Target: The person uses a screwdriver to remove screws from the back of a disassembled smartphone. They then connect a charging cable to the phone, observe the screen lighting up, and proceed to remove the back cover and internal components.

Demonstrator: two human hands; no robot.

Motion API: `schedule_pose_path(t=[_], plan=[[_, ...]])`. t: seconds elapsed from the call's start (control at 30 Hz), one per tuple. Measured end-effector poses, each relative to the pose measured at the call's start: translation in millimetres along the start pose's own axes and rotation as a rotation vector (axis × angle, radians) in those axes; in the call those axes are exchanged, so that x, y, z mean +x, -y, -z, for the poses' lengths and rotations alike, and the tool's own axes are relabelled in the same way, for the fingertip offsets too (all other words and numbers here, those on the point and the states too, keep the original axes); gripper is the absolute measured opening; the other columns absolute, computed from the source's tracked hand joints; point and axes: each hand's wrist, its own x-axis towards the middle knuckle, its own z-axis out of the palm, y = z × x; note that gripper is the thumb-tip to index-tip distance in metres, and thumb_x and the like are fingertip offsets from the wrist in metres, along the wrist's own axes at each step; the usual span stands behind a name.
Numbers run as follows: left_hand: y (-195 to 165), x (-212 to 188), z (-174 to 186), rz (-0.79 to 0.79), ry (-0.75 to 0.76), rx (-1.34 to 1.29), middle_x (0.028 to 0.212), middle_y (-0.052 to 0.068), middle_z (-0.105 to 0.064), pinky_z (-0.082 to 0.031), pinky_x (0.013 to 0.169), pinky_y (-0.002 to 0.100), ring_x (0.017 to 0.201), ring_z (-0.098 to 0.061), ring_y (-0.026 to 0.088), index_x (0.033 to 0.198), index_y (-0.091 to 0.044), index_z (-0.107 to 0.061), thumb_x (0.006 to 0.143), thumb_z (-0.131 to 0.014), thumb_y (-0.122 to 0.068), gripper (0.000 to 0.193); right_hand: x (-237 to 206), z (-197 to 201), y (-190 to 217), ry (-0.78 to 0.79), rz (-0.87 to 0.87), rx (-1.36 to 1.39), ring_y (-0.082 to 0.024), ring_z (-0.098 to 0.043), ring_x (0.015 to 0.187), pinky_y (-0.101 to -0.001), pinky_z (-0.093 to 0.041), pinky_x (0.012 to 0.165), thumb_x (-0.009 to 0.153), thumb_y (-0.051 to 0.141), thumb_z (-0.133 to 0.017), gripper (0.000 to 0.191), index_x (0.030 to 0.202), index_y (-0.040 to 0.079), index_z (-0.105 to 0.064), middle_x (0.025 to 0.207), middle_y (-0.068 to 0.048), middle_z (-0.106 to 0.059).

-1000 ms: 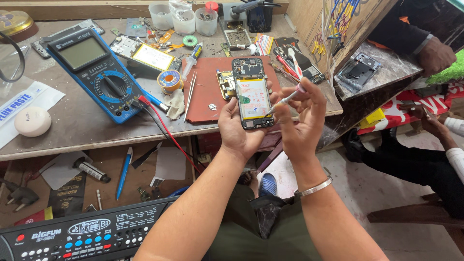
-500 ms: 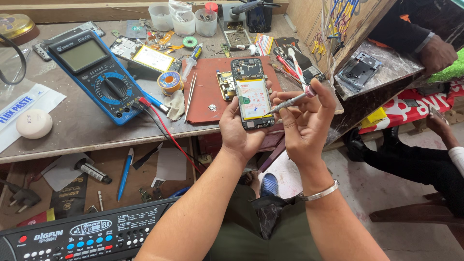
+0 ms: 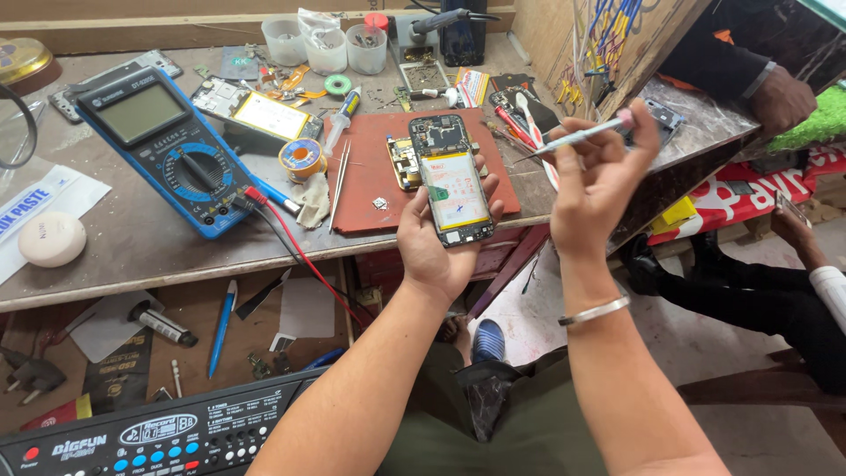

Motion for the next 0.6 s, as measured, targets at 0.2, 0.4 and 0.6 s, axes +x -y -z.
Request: schedule_pose_path(t=[0.2,0.4,0.6], plan=[[-2,0,1,0.013,-0.004,-0.022,0.149,0.015,-0.056,-0.052,0.099,0.049,0.129,-0.059,0.032,0.151,-0.004,-0.047,0.105,-0.035,-0.038,0.058,8,-3,-26,0.187,-0.007,-0.222,-0.019,-0.068,0.114,-0.031,-0.059,0.099,0.106,-0.013,-0.059,0.07,0.161,0.012,-0.024,0.128,-0.017,-0.065],[-2,0,1,0.016,-0.02,-0.019,0.148,0.015,-0.056,-0.053,0.099,0.049,0.128,-0.06,0.032,0.151,-0.004,-0.046,0.105,-0.035,-0.037,0.058,10,-8,-30,0.253,-0.044,-0.307,-0.021,-0.071,0.114,-0.0321,-0.06,0.096,0.101,-0.012,-0.061,0.074,0.161,0.01,-0.024,0.124,-0.016,-0.068],[-3,0,1,0.016,0.004,-0.028,0.149,0.015,-0.057,-0.052,0.1,0.049,0.128,-0.06,0.031,0.152,-0.004,-0.046,0.105,-0.036,-0.036,0.058,10,-8,-26,0.3,-0.211,-0.322,-0.018,-0.072,0.104,-0.0314,-0.063,0.088,0.097,-0.005,-0.063,0.073,0.158,0.008,-0.026,0.117,-0.013,-0.07]])
